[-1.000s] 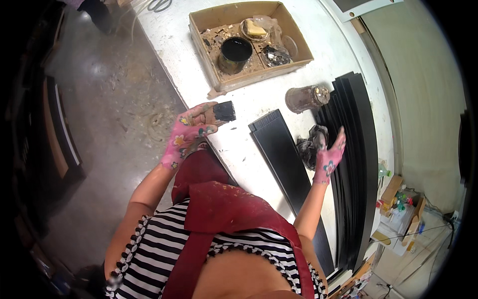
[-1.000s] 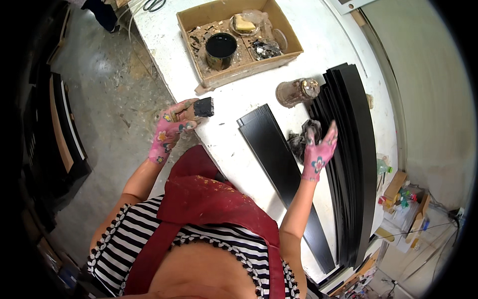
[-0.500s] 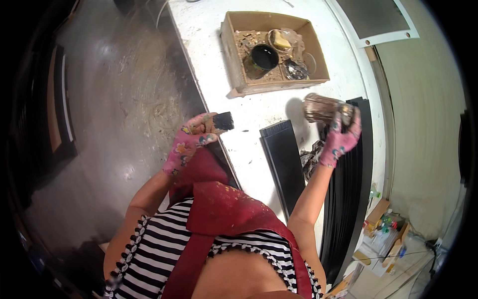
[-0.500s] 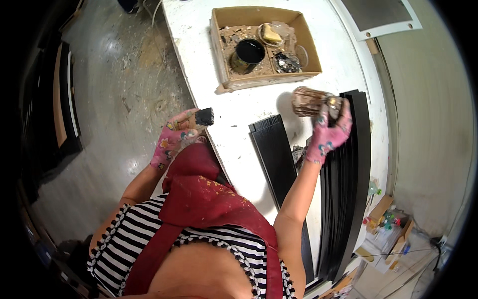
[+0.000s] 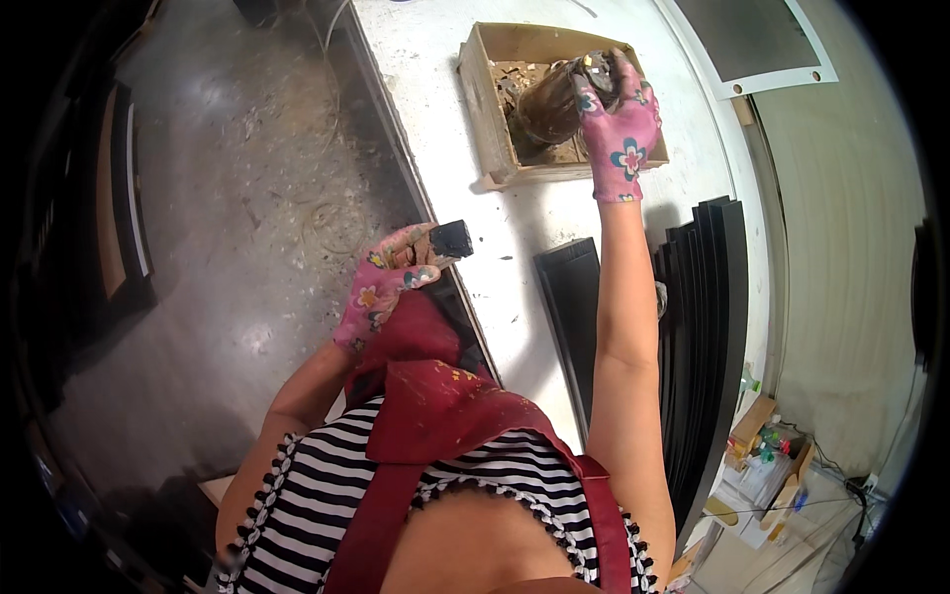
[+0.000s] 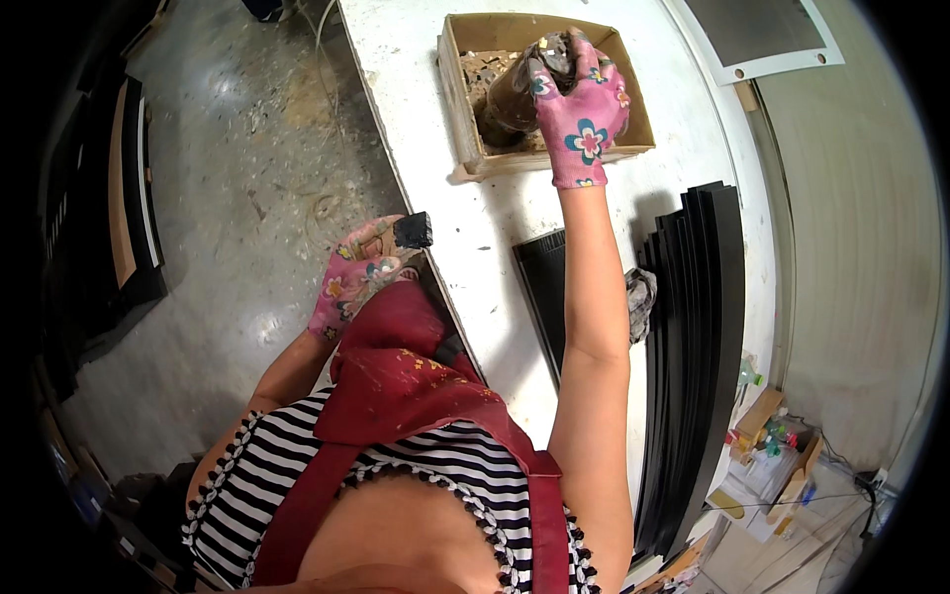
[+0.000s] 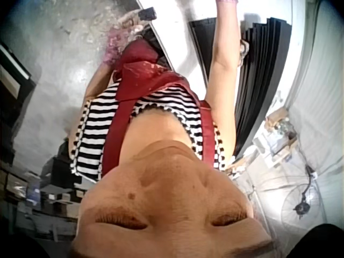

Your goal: The person dips a brush into a container of dark liquid and applies it to a long, curved piece of wood. They then use a cloth to wipe the surface of the wood, spreading the finish evenly. The person repeats this process, alternating between applying the liquid and wiping the wood with the cloth.

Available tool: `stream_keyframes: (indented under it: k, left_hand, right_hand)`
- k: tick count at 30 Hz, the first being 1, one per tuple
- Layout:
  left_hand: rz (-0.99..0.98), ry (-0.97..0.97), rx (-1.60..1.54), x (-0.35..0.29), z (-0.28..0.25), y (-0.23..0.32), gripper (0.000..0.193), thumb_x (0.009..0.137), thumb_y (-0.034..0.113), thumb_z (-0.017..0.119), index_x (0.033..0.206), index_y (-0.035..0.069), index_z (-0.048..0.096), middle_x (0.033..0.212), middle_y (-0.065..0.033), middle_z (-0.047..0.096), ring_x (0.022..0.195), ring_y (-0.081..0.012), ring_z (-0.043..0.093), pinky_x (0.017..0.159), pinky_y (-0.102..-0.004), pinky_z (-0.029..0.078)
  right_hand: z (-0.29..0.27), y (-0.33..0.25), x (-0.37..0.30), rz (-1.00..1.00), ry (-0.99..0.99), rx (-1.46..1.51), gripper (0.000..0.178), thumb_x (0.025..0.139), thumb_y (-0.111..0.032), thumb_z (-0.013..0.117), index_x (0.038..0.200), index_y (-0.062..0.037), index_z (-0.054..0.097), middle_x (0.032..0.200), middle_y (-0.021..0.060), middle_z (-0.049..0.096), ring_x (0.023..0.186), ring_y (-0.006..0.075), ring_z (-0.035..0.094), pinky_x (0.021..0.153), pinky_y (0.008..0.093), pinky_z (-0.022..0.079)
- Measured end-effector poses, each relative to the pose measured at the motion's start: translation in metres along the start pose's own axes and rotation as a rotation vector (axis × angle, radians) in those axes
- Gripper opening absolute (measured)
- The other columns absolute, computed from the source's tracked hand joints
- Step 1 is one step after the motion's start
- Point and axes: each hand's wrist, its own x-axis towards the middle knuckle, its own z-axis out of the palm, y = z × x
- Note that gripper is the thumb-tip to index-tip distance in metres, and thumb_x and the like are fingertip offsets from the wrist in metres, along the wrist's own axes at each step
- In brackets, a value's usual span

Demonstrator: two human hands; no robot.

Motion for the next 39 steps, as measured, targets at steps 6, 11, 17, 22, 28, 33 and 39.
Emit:
stream_keyframes:
  k: [6,11,17,22,28,33,39]
  left_hand:
    - [-0.014,0.013,-0.011,-0.005,-0.013,-0.002,0.058,0.082,0.004,0.072,0.136,-0.003,0.051,0.122,-0.0072,0.064,0.11,-0.0161,0.061,0.096,-0.0279,0.048]
    - [0.088,0.021,0.046,0.01,-0.011,-0.009,0.063,0.083,0.012,0.072,0.139,-0.003,0.047,0.122,-0.0115,0.063,0.107,-0.0185,0.064,0.091,-0.031,0.052]
    - [0.112,0.004,-0.002,0.022,0.025,-0.011,0.062,0.089,0.019,0.066,0.142,-0.005,0.042,0.122,-0.0158,0.062,0.099,-0.0206,0.066,0.089,-0.0348,0.055]
    - [0.11,-0.08,-0.146,0.021,0.086,-0.028,0.06,0.094,0.019,0.062,0.143,-0.005,0.039,0.126,-0.0174,0.059,0.097,-0.0208,0.065,0.092,-0.0348,0.053]
    - [-0.023,-0.317,0.075,-0.014,0.168,-0.071,0.064,0.091,0.014,0.064,0.147,-0.001,0.037,0.137,-0.0106,0.053,0.125,-0.0162,0.051,0.108,-0.0273,0.038]
    - [-0.166,-0.497,0.19,-0.037,0.207,-0.126,0.069,0.089,0.016,0.068,0.147,-0.003,0.036,0.137,-0.011,0.053,0.12,-0.0157,0.054,0.102,-0.0262,0.042]
    - [-0.201,-0.546,0.283,-0.028,0.234,-0.185,0.077,0.09,0.021,0.07,0.15,-0.003,0.029,0.15,-0.0177,0.04,0.136,-0.024,0.041,0.111,-0.0352,0.035]
  right_hand:
    - [0.008,0.004,-0.005,0.044,-0.021,0.009,0.058,0.08,-0.041,0.072,0.134,-0.0232,0.058,0.122,0.0134,0.063,0.111,0.0338,0.061,0.095,0.0464,0.047]
    - [0.007,0.006,-0.01,0.1,-0.041,0.164,0.063,0.083,-0.031,0.073,0.14,-0.0176,0.05,0.124,0.0146,0.061,0.11,0.0343,0.061,0.095,0.0433,0.049]
    - [-0.034,-0.007,-0.058,0.135,-0.064,0.202,0.088,0.083,-0.026,0.076,0.151,-0.0024,0.027,0.146,0.0239,0.043,0.132,0.0377,0.046,0.11,0.0454,0.04]
    - [-0.096,-0.022,-0.167,0.546,-0.316,0.755,0.062,0.089,-0.022,0.068,0.142,0.0003,0.046,0.135,0.0163,0.057,0.124,0.0252,0.055,0.104,0.0356,0.044]
    - [-0.148,-0.034,-0.254,0.934,-0.008,1.485,0.067,0.087,-0.024,0.071,0.142,0.0033,0.044,0.126,0.0093,0.058,0.11,0.0147,0.057,0.095,0.0301,0.046]
    - [-0.202,-0.005,-0.312,0.99,0.269,1.473,0.056,0.089,-0.016,0.068,0.136,0.0054,0.046,0.122,0.0096,0.06,0.112,0.0167,0.058,0.099,0.0306,0.044]
    - [-0.27,0.036,-0.421,1.111,0.602,1.366,0.065,0.091,-0.042,0.064,0.136,0.0015,0.046,0.128,0.0202,0.06,0.114,0.0306,0.06,0.094,0.0406,0.049]
